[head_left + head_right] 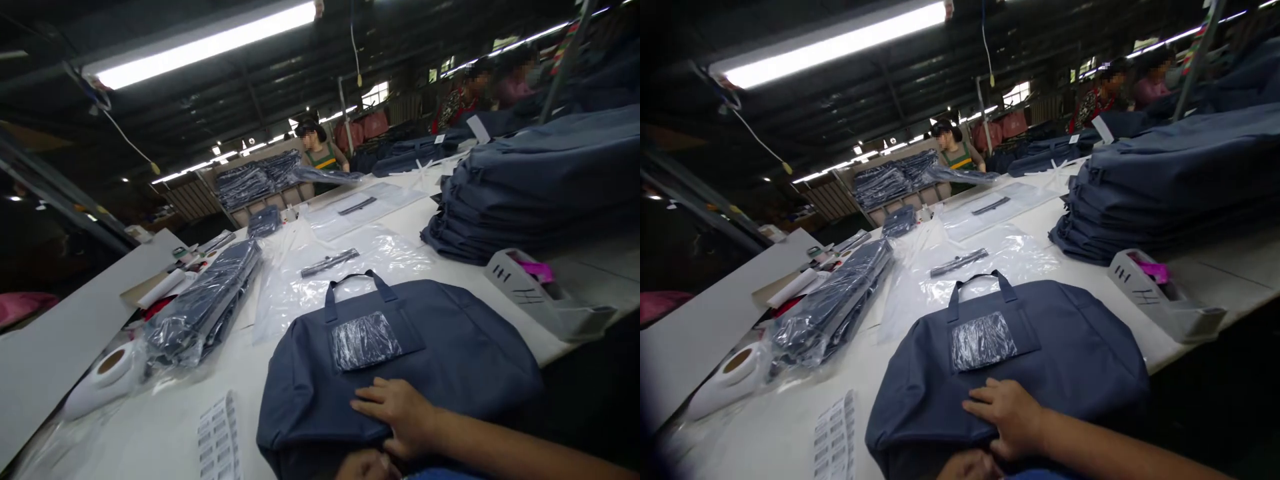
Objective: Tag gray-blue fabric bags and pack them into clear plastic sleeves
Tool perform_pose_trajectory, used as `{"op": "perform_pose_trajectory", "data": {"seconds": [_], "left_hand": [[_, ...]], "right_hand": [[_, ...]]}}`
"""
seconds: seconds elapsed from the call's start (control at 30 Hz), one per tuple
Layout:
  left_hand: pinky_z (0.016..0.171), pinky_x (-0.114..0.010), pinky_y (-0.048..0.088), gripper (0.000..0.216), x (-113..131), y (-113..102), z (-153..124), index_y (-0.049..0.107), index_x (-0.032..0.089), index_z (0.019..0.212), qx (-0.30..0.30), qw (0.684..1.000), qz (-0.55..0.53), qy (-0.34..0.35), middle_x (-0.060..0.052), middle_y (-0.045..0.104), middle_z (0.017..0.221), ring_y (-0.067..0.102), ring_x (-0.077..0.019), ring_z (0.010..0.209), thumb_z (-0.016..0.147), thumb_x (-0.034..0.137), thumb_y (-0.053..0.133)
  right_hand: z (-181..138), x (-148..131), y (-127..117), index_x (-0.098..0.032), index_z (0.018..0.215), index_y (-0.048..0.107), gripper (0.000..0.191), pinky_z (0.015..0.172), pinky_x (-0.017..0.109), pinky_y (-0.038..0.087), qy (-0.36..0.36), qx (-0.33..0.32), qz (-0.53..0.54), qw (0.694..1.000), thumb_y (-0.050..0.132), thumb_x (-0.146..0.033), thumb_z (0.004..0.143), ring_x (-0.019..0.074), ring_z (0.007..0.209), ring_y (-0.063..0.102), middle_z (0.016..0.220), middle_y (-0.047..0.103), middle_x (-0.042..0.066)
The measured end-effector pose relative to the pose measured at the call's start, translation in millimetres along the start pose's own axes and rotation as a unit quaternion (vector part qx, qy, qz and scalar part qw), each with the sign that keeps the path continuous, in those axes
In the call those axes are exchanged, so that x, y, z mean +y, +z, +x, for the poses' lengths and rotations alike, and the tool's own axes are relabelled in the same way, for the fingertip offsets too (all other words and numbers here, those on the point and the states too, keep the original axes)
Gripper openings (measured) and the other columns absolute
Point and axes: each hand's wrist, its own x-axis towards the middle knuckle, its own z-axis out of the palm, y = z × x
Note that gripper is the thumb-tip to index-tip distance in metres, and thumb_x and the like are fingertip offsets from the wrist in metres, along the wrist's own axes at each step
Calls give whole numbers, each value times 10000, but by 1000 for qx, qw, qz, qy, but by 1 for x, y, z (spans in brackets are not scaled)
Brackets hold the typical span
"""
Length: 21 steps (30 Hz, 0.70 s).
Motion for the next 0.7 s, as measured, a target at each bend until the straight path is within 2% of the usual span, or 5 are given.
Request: {"op": "perform_pose_trajectory", "data": {"seconds": [0.07, 0.2, 0.3, 0.53, 0.7], "left_hand": [[679, -276, 573, 479, 4, -20, -12, 728, 191, 844, -48, 997, -53, 0, -29, 748, 755, 698, -170, 700, 907, 580, 456], [982, -388, 524, 403, 18, -48, 8, 655, 239, 1210, 157, 985, 35, 56, -84, 708, 1183, 658, -230, 1096, 957, 428, 405], [1072, -562, 436, 435, 2, -32, 35, 562, 280, 1342, 201, 955, 212, 58, -92, 494, 1460, 475, -324, 1333, 931, 373, 455], [1043, -563, 475, 560, -71, 35, 50, 453, 406, 1408, 268, 914, 290, 98, -57, 360, 1530, 381, -335, 1387, 863, 417, 582], [1036, -572, 479, 566, -78, 43, 52, 437, 439, 1404, 292, 906, 297, 71, -50, 419, 1481, 423, -335, 1352, 859, 408, 588]], "right_hand": [[-4, 3, 11, -239, 1387, 535, 784, 940, 511, 456, -5, 17, 11, 1000, 677, -406, 634, 354, 1073, 618, 1352, 585, 136], [0, 7, 19, -205, 1256, 636, 603, 851, 439, 501, -55, 29, 23, 998, 663, -402, 686, 293, 978, 635, 1180, 681, 133], [2, 12, 11, -163, 1039, 725, 449, 757, 396, 519, -99, -9, 4, 995, 705, -338, 626, 294, 895, 642, 936, 729, 120], [36, 56, -113, -237, 1032, 761, 337, 692, 199, 502, -11, -231, 260, 937, 631, -480, 838, 150, 737, 695, 865, 758, -37], [125, 145, -170, -135, 1283, 622, 514, 1038, 354, 400, 300, 116, 151, 935, 716, -291, 803, 257, 1107, 621, 1210, 674, 126]]}}
